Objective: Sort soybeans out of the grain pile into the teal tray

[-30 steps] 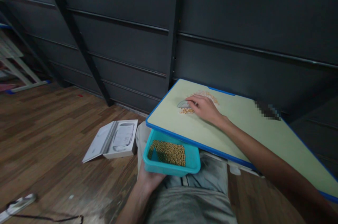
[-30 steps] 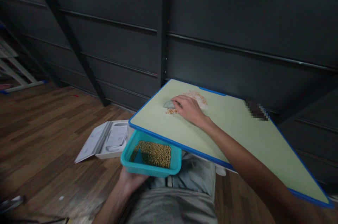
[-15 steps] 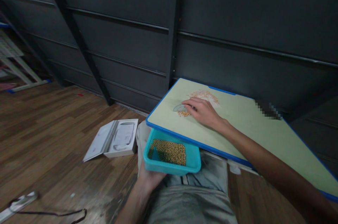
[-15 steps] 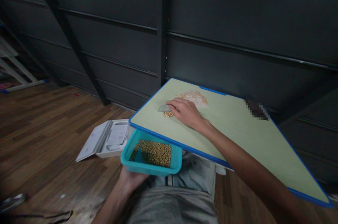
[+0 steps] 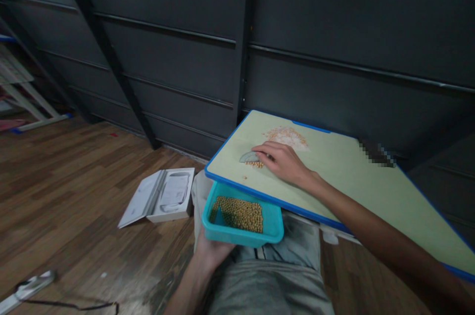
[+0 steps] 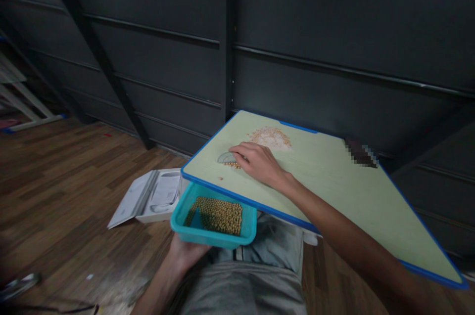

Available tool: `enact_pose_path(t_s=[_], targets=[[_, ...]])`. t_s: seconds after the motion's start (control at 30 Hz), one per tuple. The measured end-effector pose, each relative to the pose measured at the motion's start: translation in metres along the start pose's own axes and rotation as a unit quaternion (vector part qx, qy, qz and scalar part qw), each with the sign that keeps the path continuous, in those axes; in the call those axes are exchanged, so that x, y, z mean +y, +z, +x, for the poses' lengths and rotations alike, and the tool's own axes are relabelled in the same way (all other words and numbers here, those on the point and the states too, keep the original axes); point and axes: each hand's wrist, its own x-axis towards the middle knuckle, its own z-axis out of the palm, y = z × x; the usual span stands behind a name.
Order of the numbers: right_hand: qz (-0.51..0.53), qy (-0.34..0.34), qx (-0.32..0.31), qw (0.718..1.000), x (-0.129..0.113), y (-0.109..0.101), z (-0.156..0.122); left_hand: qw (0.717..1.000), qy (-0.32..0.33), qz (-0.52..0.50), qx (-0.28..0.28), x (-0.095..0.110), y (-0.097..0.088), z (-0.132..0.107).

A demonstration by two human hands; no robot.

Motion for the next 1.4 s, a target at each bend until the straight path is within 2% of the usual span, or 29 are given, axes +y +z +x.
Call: enact_pose_path(t_s=[0.13, 0.53, 0.73, 0.93, 1.1, 1.2, 1.4], targets=[[0.005, -0.006, -0.002, 1.0, -0.003, 0.001, -0.001, 1.0, 0.008, -0.001, -0.001, -0.001, 0.006, 0.0], [0.007, -0.045, 0.003, 0.999, -0.009, 0.002, -0.002, 1.0, -0.008, -0.017, -0.017, 0.0, -0.01, 0.005], [0.01, -0.068, 0.005, 0.998, -0.012, 0.004, -0.003, 1.0, -0.007, -0.02, 0.0, 0.001, -0.013, 0.005], [0.016, -0.082, 0.01, 0.996, -0.016, 0.006, -0.001, 1.0, 0.01, -0.022, -0.017, 0.004, -0.026, 0.009], [0.015, -0.092, 0.021, 0.995, -0.023, 0.009, 0.013, 0.997, 0.0, -0.052, -0.048, 0.016, -0.036, 0.01], [0.023, -0.101, 0.012, 0.995, -0.031, 0.013, 0.027, 0.998, 0.004, -0.049, -0.04, 0.025, -0.031, 0.007], [0.015, -0.12, -0.037, 0.992, -0.051, 0.021, 0.045, 0.999, 0.04, -0.023, 0.029, 0.036, -0.013, 0.001]])
